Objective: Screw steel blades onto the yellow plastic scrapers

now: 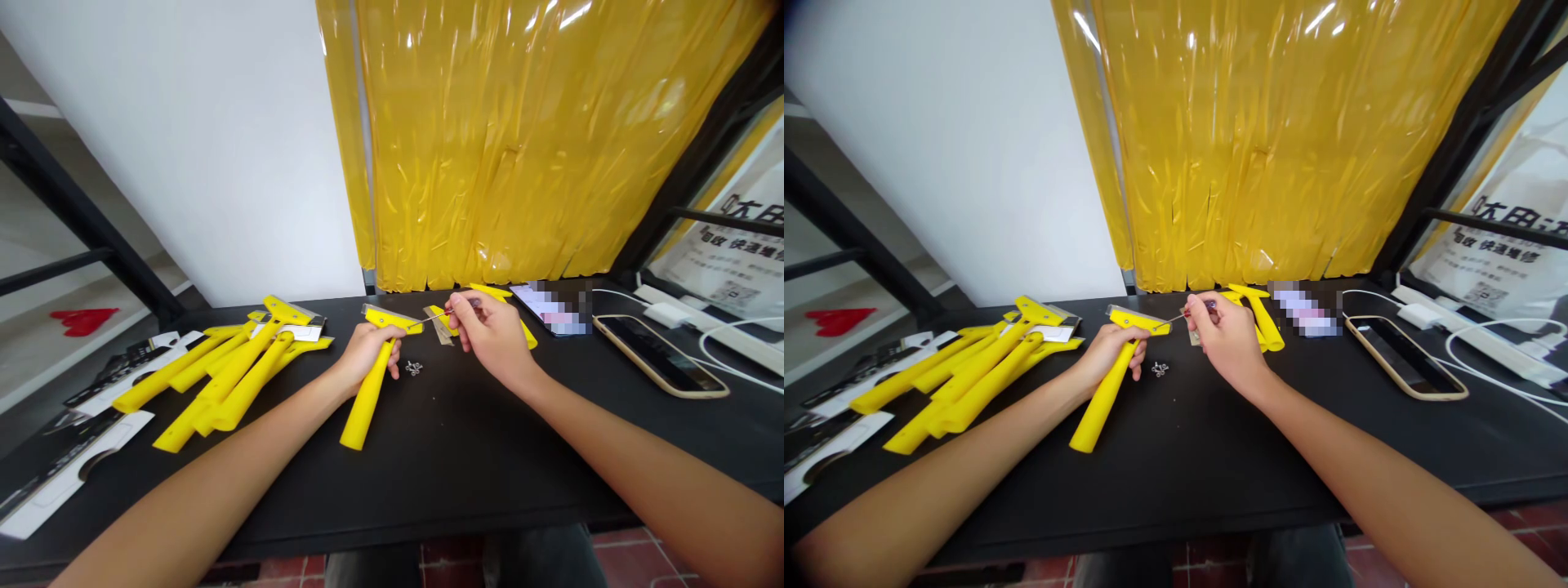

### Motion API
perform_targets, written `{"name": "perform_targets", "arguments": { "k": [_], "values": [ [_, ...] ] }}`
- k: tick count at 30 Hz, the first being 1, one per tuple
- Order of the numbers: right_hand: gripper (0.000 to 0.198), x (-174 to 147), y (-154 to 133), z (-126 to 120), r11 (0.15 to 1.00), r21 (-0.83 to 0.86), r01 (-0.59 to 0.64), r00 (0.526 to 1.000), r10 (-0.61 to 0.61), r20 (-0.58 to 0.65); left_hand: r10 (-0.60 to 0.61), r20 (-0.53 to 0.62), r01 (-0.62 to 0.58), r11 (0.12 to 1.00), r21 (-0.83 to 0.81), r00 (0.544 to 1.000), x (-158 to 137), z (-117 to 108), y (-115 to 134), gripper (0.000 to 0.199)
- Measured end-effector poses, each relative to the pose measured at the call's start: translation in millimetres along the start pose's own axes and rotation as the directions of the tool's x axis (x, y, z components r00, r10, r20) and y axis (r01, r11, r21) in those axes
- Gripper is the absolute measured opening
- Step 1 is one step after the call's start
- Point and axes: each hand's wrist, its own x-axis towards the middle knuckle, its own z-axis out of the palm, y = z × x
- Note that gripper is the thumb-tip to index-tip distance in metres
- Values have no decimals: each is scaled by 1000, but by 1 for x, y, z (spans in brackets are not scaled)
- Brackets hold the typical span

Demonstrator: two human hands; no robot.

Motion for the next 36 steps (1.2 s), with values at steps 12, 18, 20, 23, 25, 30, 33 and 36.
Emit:
{"name": "perform_targets", "arguments": {
  "k": [12, 18, 20, 23, 25, 30, 33, 36],
  "values": [
    [28, -4, 2, 2, 969, -190, 160, 987, -160, 15, -24, -5, 24, 1000, 19, 1000, -5, 4, 7, 27],
    [29, -3, 4, 2, 974, -177, 139, 990, -133, 48, -30, -11, 30, 999, 40, 999, -6, 6, 8, 28],
    [27, -2, 4, 1, 979, -165, 124, 990, -110, 92, -22, -15, 23, 997, 67, 1000, -6, 6, 7, 29],
    [22, 0, 4, -2, 988, -117, 97, 984, -77, 160, -42, 6, 41, 986, 160, 999, -6, 5, 4, 32],
    [20, 2, 4, -6, 990, -100, 97, 978, -76, 196, -60, 34, 52, 979, 196, 998, -5, 4, 2, 33],
    [21, 3, 0, -13, 969, -181, 167, 954, -113, 278, -67, 62, 55, 983, 174, 996, -4, 2, 1, 33],
    [23, 3, -4, -13, 916, -342, 209, 969, -147, 197, -84, 76, 69, 981, 181, 994, -3, 2, 1, 34],
    [33, 5, -4, -14, 808, -553, 205, 979, -161, 128, -69, 72, 56, 983, 176, 995, -3, 2, 1, 34]
  ]
}}
